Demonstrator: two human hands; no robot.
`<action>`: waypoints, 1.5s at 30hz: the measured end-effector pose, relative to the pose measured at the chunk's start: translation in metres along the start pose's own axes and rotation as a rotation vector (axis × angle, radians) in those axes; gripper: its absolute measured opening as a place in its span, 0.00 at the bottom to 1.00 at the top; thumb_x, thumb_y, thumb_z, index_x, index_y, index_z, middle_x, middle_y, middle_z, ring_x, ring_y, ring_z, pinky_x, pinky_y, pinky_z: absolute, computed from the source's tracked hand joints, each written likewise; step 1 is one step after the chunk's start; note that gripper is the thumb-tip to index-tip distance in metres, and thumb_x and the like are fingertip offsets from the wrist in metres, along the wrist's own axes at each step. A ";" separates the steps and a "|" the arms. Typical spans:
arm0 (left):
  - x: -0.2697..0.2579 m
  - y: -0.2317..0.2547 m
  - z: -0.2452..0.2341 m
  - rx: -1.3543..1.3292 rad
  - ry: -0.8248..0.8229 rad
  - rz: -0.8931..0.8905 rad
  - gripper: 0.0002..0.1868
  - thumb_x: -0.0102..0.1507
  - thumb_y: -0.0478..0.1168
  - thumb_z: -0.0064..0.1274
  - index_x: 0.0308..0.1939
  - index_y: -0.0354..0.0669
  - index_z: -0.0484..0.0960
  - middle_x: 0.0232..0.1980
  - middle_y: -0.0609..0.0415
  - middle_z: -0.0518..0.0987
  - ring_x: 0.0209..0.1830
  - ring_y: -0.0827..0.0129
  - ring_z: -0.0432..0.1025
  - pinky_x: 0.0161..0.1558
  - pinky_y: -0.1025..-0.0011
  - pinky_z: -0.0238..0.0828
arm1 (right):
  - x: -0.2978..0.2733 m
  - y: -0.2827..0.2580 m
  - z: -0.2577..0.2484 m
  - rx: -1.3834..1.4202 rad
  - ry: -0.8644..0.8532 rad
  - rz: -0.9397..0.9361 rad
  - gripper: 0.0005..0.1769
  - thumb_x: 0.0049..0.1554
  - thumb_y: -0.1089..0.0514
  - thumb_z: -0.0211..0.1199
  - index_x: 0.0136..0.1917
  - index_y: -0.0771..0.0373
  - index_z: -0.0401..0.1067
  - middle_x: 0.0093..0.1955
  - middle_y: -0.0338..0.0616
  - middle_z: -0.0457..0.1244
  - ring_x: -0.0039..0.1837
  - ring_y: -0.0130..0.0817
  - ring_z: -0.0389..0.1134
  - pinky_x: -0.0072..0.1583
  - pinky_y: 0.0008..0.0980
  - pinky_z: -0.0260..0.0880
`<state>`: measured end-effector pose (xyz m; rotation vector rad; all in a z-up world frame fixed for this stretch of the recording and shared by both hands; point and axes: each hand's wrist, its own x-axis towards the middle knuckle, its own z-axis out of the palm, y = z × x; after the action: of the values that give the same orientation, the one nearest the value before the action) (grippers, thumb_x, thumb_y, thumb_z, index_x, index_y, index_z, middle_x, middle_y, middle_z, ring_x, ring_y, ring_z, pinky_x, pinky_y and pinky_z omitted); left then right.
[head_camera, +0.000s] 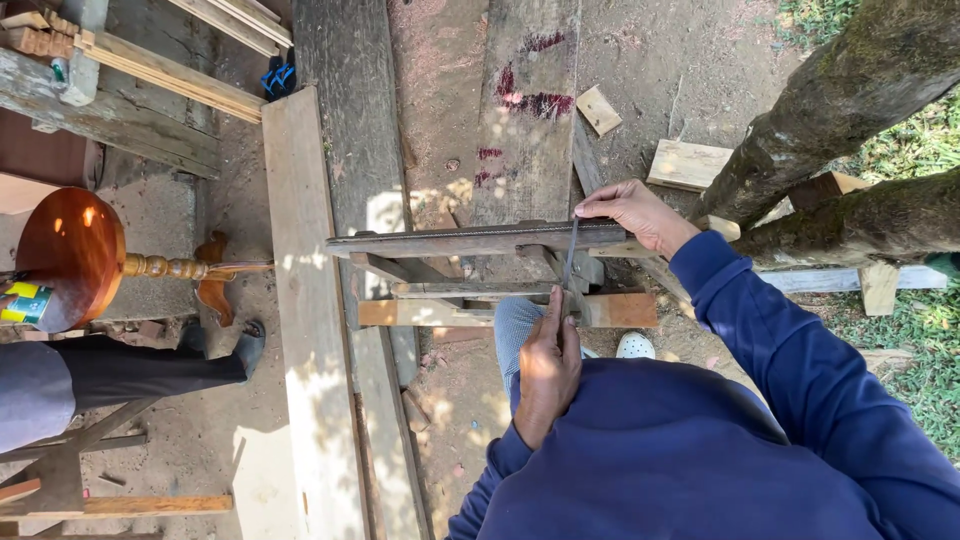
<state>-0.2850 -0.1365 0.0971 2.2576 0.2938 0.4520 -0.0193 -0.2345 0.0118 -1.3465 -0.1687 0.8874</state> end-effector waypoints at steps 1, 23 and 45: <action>0.000 0.002 -0.001 0.009 -0.003 0.000 0.28 0.68 0.30 0.52 0.73 0.35 0.69 0.30 0.44 0.76 0.21 0.66 0.72 0.26 0.66 0.70 | 0.002 0.004 -0.001 -0.036 0.012 0.003 0.10 0.54 0.59 0.72 0.49 0.64 0.83 0.46 0.41 0.74 0.46 0.26 0.72 0.51 0.25 0.71; 0.035 0.013 -0.003 0.348 -0.108 -0.095 0.28 0.66 0.40 0.51 0.72 0.43 0.70 0.42 0.39 0.82 0.27 0.47 0.79 0.27 0.54 0.76 | 0.003 0.004 -0.002 0.125 0.015 0.026 0.07 0.58 0.57 0.69 0.48 0.62 0.80 0.44 0.43 0.73 0.44 0.28 0.73 0.48 0.30 0.75; 0.052 0.003 0.000 0.097 -0.128 -0.018 0.27 0.67 0.34 0.48 0.71 0.31 0.69 0.39 0.32 0.80 0.32 0.44 0.78 0.36 0.55 0.75 | 0.007 -0.005 -0.001 0.237 0.066 0.053 0.07 0.63 0.54 0.65 0.46 0.58 0.74 0.42 0.44 0.72 0.43 0.31 0.74 0.48 0.32 0.74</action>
<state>-0.2378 -0.1209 0.1111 2.3646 0.2754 0.2872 -0.0115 -0.2302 0.0136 -1.1608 0.0235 0.8775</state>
